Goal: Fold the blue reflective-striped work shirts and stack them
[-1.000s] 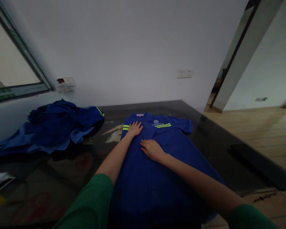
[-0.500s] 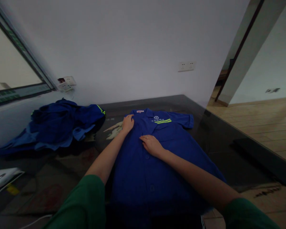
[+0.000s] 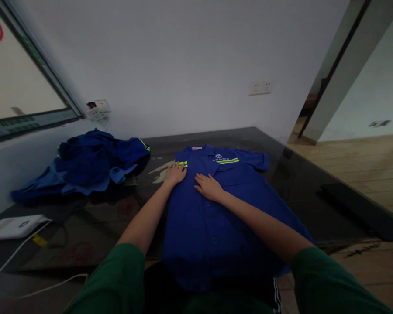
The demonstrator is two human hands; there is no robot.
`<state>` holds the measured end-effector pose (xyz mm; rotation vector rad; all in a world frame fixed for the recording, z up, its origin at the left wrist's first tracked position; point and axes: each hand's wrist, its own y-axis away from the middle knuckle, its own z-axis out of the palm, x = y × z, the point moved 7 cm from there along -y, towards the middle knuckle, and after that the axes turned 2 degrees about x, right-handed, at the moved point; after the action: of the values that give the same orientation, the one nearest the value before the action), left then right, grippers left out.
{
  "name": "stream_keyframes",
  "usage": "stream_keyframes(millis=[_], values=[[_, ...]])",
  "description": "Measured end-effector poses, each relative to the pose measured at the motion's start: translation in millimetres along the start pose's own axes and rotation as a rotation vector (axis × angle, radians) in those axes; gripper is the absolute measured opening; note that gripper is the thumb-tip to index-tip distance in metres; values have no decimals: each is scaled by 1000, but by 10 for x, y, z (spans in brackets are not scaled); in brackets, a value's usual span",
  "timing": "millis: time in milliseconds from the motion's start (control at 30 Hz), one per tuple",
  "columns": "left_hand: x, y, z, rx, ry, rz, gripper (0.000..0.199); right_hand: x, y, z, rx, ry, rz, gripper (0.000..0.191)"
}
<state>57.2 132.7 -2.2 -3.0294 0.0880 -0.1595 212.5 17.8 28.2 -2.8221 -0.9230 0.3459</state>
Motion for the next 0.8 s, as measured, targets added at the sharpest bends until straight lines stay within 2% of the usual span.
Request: stream_keyframes(millis=[167,300,367,467,533,633,800], values=[[-55,4,-15,-5,27,2,58,8,36,-4,-19,-24,10,50],[-21,82,-93,69,35,14,54,0,38,-2,-19,-37,22,50],[53,146,-164,138,32,36,50,7,37,5,-5,-39,26,50],[276,253,-251,211,61,143,48,21,29,22,12,-42,27,50],[443,313,-252,181,126,216,52,28,21,36,13,-46,26,50],[596,387,-190,78,195,233,50,31,17,45,12,-56,27,51],[652,517,-173,77,72,238,47,24,37,32,44,-77,17,51]])
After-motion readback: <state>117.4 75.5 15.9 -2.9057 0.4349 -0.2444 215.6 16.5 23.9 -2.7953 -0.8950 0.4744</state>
